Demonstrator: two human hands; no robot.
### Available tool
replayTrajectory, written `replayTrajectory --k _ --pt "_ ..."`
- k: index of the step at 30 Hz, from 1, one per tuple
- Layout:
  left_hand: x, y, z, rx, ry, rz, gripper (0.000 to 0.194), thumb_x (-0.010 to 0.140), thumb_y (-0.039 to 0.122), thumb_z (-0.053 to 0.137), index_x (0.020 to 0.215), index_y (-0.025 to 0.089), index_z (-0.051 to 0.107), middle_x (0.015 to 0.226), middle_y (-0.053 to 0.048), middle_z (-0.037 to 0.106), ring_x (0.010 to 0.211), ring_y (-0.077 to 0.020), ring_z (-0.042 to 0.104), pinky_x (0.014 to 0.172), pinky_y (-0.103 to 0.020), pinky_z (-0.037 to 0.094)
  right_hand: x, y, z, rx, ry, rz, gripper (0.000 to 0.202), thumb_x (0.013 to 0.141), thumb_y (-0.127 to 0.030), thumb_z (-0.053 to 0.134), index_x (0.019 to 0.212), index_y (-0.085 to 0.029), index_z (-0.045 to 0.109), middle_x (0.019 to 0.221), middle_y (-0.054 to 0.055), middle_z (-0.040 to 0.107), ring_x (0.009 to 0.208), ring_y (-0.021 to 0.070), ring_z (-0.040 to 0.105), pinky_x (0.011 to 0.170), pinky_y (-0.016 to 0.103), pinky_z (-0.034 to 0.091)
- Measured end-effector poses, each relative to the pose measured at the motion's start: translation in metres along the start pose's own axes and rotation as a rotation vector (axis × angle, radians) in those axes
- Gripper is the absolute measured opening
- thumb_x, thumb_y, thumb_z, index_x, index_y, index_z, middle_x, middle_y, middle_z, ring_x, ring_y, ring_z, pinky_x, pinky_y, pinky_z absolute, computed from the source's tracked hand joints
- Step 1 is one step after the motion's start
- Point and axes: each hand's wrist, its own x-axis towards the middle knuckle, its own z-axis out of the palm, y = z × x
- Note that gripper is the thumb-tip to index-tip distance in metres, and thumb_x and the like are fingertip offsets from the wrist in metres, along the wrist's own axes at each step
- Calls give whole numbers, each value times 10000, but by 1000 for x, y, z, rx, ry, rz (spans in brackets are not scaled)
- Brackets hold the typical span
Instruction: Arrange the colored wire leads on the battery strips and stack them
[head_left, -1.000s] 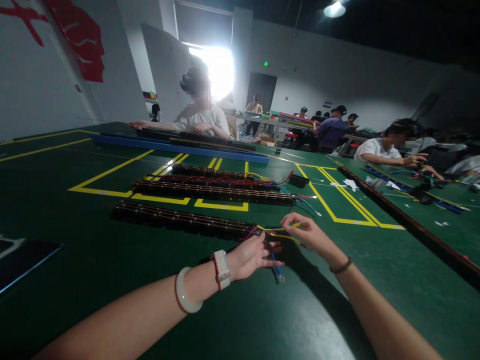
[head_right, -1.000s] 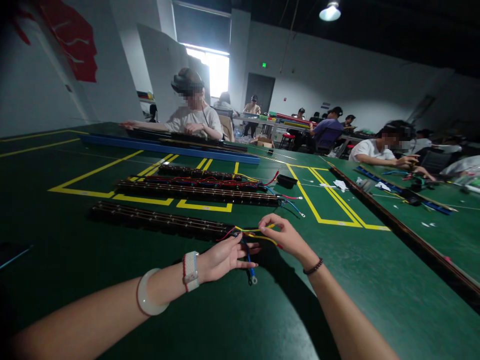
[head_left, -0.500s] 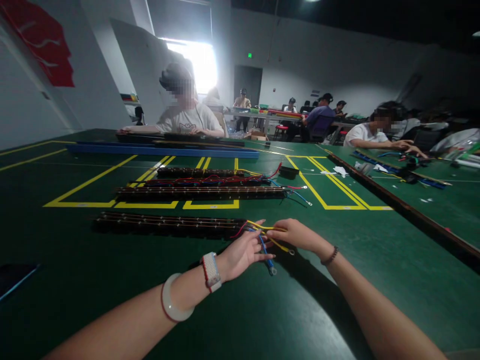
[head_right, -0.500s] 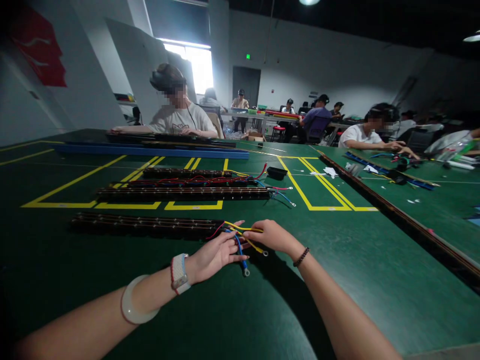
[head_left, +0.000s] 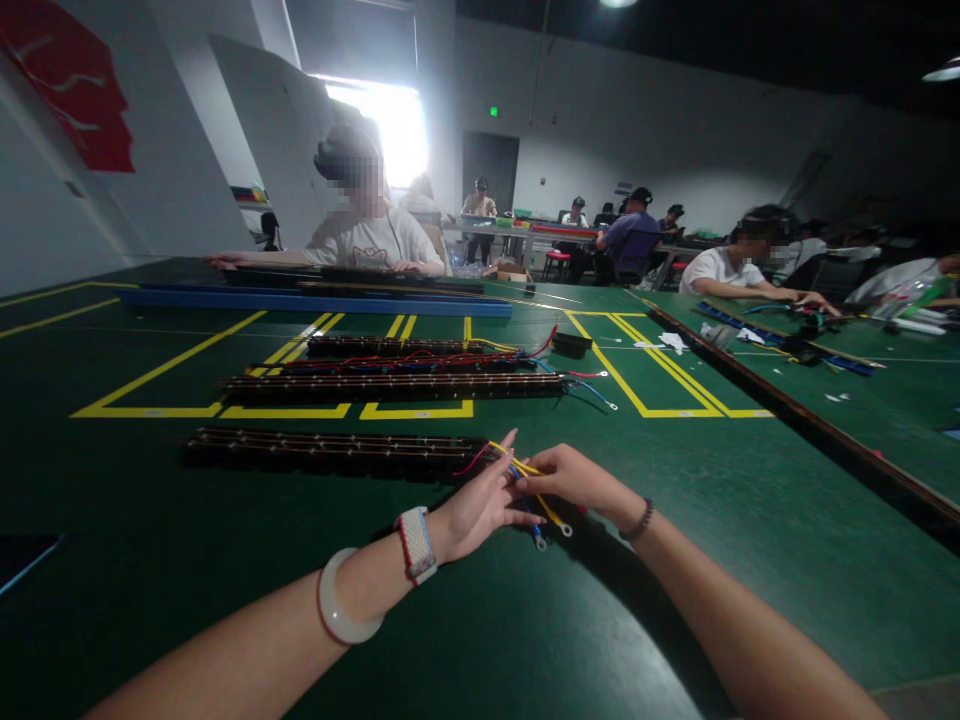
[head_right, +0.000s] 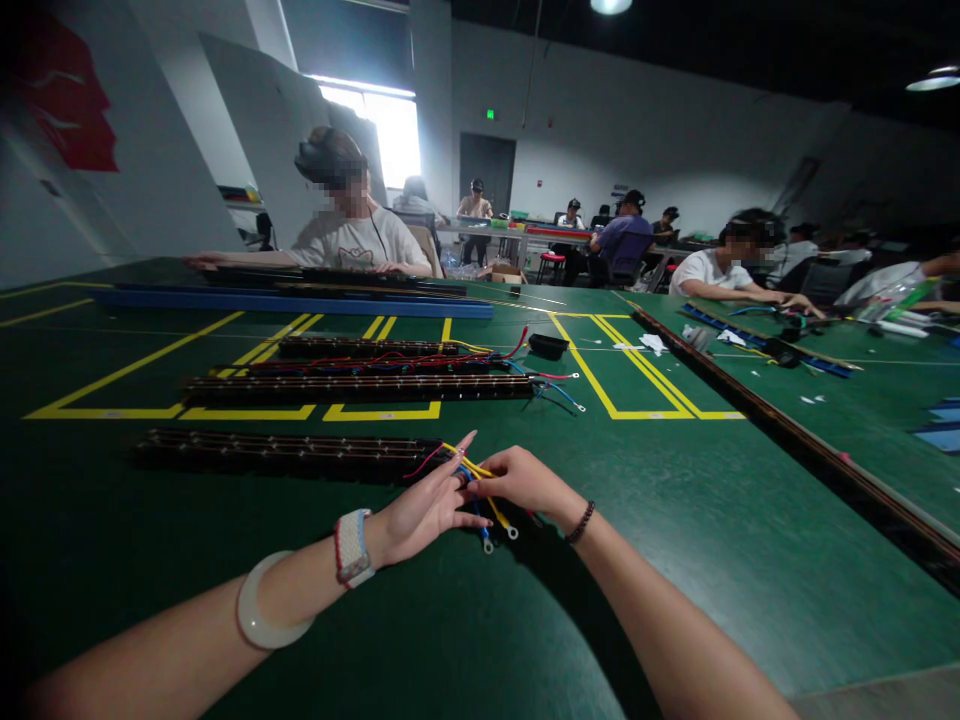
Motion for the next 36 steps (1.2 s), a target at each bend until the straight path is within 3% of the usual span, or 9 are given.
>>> replayTrajectory --k 2,6,11,15,22,28,32,36 --pt "1 -2 -1 7 2 12 512 901 350 454 1389 327 300 1215 -105 500 1016 -204 545 815 -404 494 0 -2 0 -19 39 4 236 788 -349 555 744 -130 629 592 -23 550 501 80 441 462 194 316" --pt "3 -6 -3 2 -15 28 241 900 270 459 1082 148 560 1083 -123 579 1016 -209 553 886 -429 464 -2 -7 -1 -133 196 -37 232 825 -314 501 722 -139 613 632 -7 590 550 95 495 485 196 315" --pt "4 -6 -1 -73 11 -6 159 904 207 448 933 132 586 969 -101 623 940 -169 587 943 -396 424 -5 -14 9 -605 353 -67 206 850 -221 466 741 -176 636 691 22 644 605 118 541 542 226 306" --pt "5 -7 -2 -126 32 35 136 907 201 459 889 141 580 934 -71 624 905 -148 593 923 -363 437 -5 -18 22 -991 382 -133 142 839 -156 508 782 -169 637 722 61 653 691 171 566 630 272 335" --pt "12 -11 -8 -172 148 43 148 896 250 501 830 140 574 866 -43 624 801 -113 594 804 -260 472 -3 -23 47 -1276 411 -344 227 815 -20 466 967 -75 626 795 122 641 714 219 536 648 341 356" --pt "14 -11 -7 -224 208 46 196 900 201 484 733 127 555 745 -28 597 708 -97 582 805 -257 471 -6 -25 44 -1264 380 -422 206 845 -65 470 957 -91 641 777 96 617 715 201 509 671 341 355" --pt "13 -13 -8 -199 184 79 172 891 189 495 758 121 580 745 -43 618 711 -118 600 826 -303 470 -13 -31 20 -943 392 -395 237 921 -264 448 865 -180 663 847 61 620 801 171 519 729 320 347" --pt "14 -13 -11 -195 144 46 208 907 176 449 783 104 599 800 -84 653 778 -149 626 865 -336 462 -19 -32 0 -735 408 -351 322 919 -386 455 761 -192 657 803 40 609 775 150 512 707 297 325"
